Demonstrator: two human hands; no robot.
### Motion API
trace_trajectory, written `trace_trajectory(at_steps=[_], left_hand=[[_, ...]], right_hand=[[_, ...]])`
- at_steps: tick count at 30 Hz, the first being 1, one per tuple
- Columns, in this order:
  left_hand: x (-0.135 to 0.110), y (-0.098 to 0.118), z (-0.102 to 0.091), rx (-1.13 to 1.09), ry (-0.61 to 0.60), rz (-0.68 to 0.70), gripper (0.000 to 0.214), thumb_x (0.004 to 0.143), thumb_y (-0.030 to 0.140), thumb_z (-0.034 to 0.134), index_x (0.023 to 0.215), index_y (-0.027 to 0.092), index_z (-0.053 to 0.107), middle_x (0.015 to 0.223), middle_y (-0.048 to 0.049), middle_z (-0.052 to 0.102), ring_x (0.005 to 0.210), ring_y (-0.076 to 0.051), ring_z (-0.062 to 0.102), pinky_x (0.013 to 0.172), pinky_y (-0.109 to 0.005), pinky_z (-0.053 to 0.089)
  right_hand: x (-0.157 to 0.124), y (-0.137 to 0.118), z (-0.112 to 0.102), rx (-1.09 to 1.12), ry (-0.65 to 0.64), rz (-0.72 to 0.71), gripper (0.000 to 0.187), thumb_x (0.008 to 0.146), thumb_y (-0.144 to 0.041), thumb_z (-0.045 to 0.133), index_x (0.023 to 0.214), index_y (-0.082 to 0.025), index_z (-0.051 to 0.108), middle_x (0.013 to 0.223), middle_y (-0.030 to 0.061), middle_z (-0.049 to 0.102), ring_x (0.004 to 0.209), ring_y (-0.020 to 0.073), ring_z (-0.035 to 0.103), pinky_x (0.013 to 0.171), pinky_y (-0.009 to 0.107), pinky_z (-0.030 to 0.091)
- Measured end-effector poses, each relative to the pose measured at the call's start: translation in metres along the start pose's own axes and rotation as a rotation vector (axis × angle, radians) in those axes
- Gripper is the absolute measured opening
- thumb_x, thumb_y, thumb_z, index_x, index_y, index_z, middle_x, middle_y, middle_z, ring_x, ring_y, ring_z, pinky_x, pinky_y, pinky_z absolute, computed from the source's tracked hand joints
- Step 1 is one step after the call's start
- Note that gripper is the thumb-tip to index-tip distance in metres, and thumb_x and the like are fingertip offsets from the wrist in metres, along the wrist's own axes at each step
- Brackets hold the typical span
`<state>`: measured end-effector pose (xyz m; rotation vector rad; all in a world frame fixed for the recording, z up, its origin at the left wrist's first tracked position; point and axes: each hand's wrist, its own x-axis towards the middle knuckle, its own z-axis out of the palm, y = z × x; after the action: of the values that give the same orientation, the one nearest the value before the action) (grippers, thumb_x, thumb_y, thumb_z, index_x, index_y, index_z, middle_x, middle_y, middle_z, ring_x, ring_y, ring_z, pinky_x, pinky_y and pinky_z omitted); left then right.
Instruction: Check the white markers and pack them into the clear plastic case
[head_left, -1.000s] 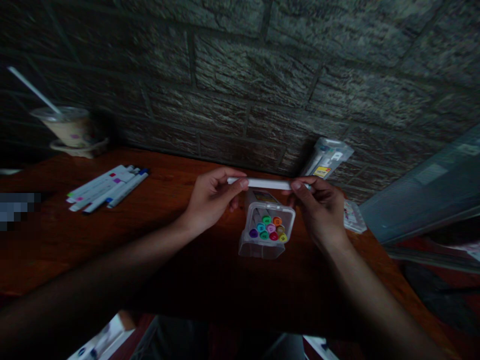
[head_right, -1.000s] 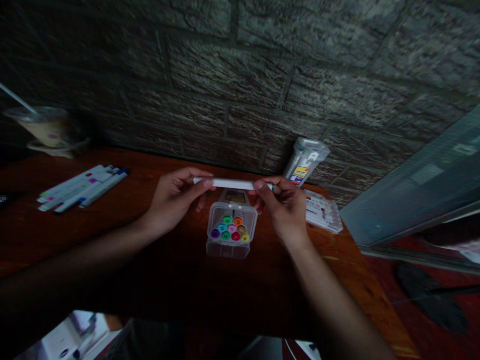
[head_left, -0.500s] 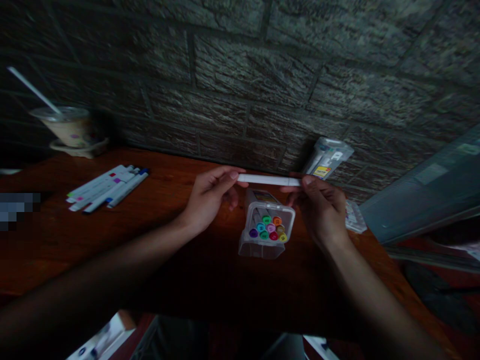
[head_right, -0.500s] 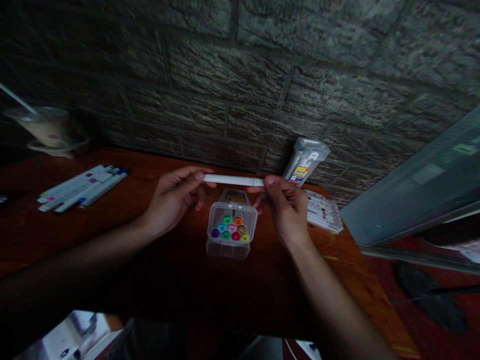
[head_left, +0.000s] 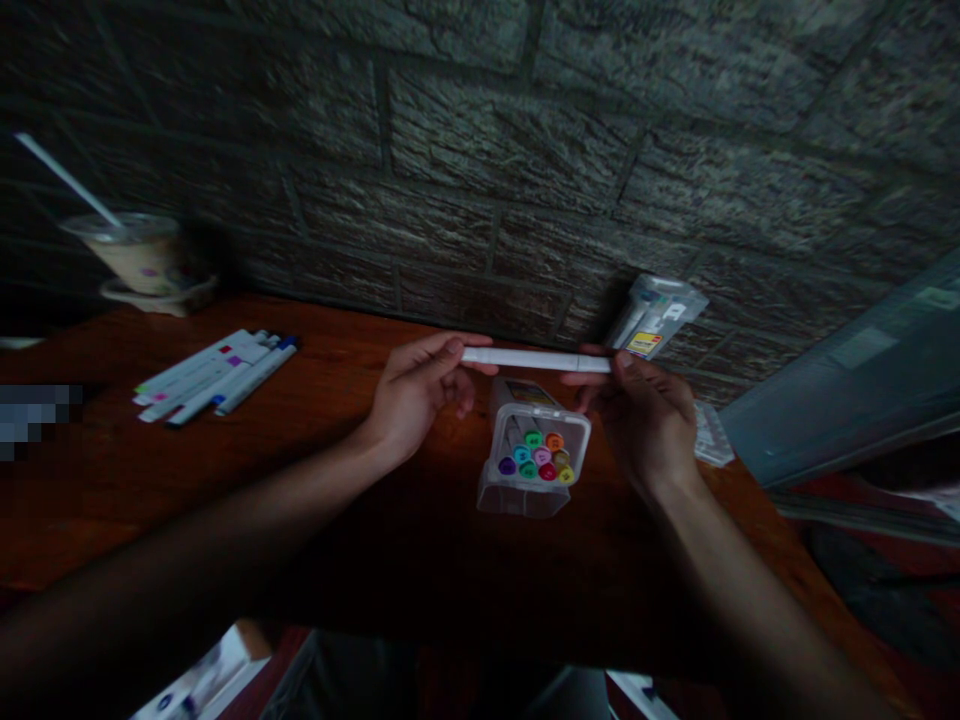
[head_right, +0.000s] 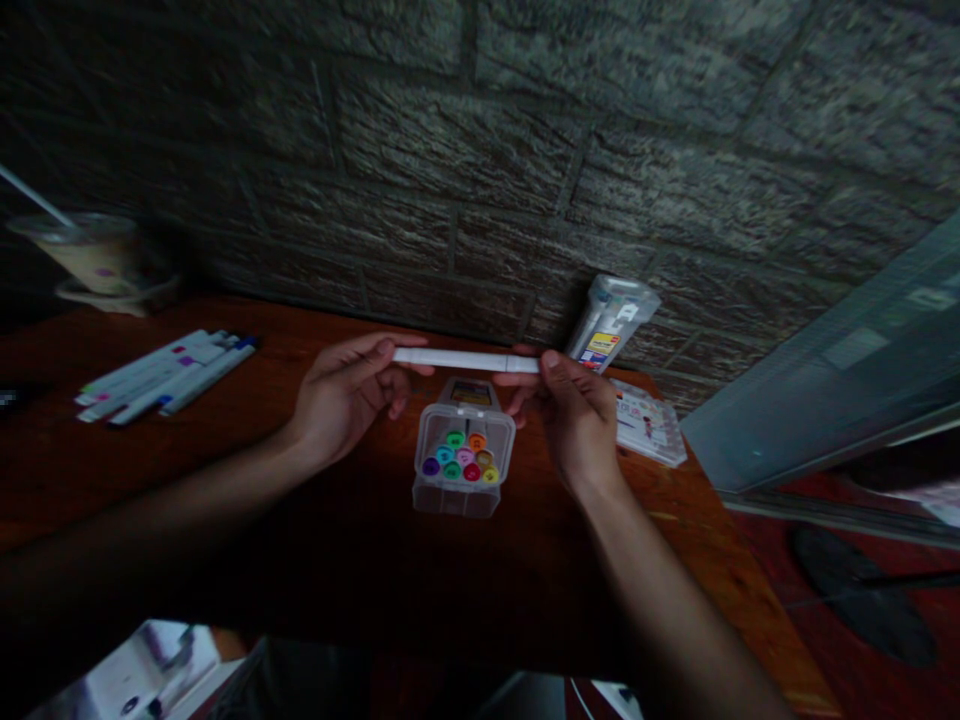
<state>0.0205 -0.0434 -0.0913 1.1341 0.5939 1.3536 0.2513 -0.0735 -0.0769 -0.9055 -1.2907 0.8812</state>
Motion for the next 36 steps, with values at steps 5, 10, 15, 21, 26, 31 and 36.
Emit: trace_trajectory(at_steps=[5, 10, 15, 21, 26, 31, 36], left_hand=[[0.0007, 0.0002, 0.0, -0.032, -0.004, -0.007, 0.023, 0.091, 0.03, 0.068, 0.101, 0.012, 0.078, 0.086, -0.0122, 0.08, 0.047, -0.01, 0.057, 0.041, -0.022, 0.044], [0.0015, 0.0005, -0.0003, -0.06, -0.011, -0.017, 0.023, 0.091, 0.029, 0.067, 0.101, 0.011, 0.078, 0.085, -0.0129, 0.08, 0.047, -0.01, 0.057, 0.041, -0.021, 0.044], [0.0024, -0.0005, -0.001, -0.097, -0.023, -0.021, 0.023, 0.092, 0.027, 0.066, 0.101, 0.009, 0.078, 0.084, -0.013, 0.08, 0.046, -0.01, 0.058, 0.041, -0.021, 0.044], [0.0026, -0.0001, -0.001, -0.114, -0.022, -0.034, 0.024, 0.091, 0.028, 0.067, 0.101, 0.009, 0.078, 0.083, -0.0125, 0.08, 0.046, -0.01, 0.057, 0.04, -0.021, 0.044], [0.0018, 0.0015, 0.0012, -0.11, -0.009, -0.042, 0.025, 0.09, 0.03, 0.07, 0.1, 0.009, 0.078, 0.081, -0.0112, 0.079, 0.045, -0.009, 0.056, 0.04, -0.02, 0.043], [0.0012, 0.0016, 0.0038, -0.073, 0.018, -0.035, 0.027, 0.089, 0.034, 0.073, 0.101, 0.011, 0.076, 0.08, -0.0088, 0.079, 0.043, -0.008, 0.054, 0.039, -0.02, 0.042], [0.0021, 0.0001, 0.0045, -0.029, 0.041, -0.035, 0.028, 0.09, 0.035, 0.073, 0.105, 0.012, 0.075, 0.078, -0.0066, 0.078, 0.042, -0.008, 0.054, 0.037, -0.02, 0.04]], right_hand=[[-0.0004, -0.0009, -0.0006, 0.026, 0.002, 0.014, 0.026, 0.096, -0.043, 0.065, 0.096, -0.021, 0.079, 0.082, 0.0064, 0.082, 0.052, 0.0165, 0.065, 0.05, 0.032, 0.051], [-0.0003, -0.0009, -0.0011, 0.021, 0.008, 0.025, 0.027, 0.097, -0.043, 0.063, 0.097, -0.021, 0.08, 0.083, 0.0068, 0.082, 0.051, 0.0157, 0.064, 0.048, 0.031, 0.049], [0.0008, -0.001, -0.0009, 0.061, 0.008, 0.023, 0.027, 0.096, -0.042, 0.065, 0.095, -0.019, 0.08, 0.082, 0.0078, 0.082, 0.049, 0.0145, 0.063, 0.044, 0.028, 0.048], [0.0003, -0.0022, 0.0004, 0.107, -0.004, 0.032, 0.027, 0.096, -0.043, 0.068, 0.096, -0.02, 0.081, 0.083, 0.0068, 0.083, 0.049, 0.0133, 0.064, 0.044, 0.026, 0.05], [0.0008, -0.0022, 0.0016, 0.128, 0.001, 0.039, 0.025, 0.094, -0.043, 0.07, 0.09, -0.02, 0.08, 0.082, 0.0063, 0.083, 0.05, 0.0135, 0.065, 0.043, 0.025, 0.05], [0.0016, 0.0011, 0.0016, 0.077, -0.003, 0.021, 0.031, 0.095, -0.049, 0.069, 0.082, -0.021, 0.076, 0.085, 0.008, 0.084, 0.058, 0.0171, 0.072, 0.044, 0.027, 0.051], [0.0017, 0.0024, 0.0022, 0.053, 0.014, 0.004, 0.033, 0.093, -0.052, 0.072, 0.082, -0.021, 0.076, 0.085, 0.0087, 0.084, 0.059, 0.0183, 0.073, 0.045, 0.029, 0.053]])
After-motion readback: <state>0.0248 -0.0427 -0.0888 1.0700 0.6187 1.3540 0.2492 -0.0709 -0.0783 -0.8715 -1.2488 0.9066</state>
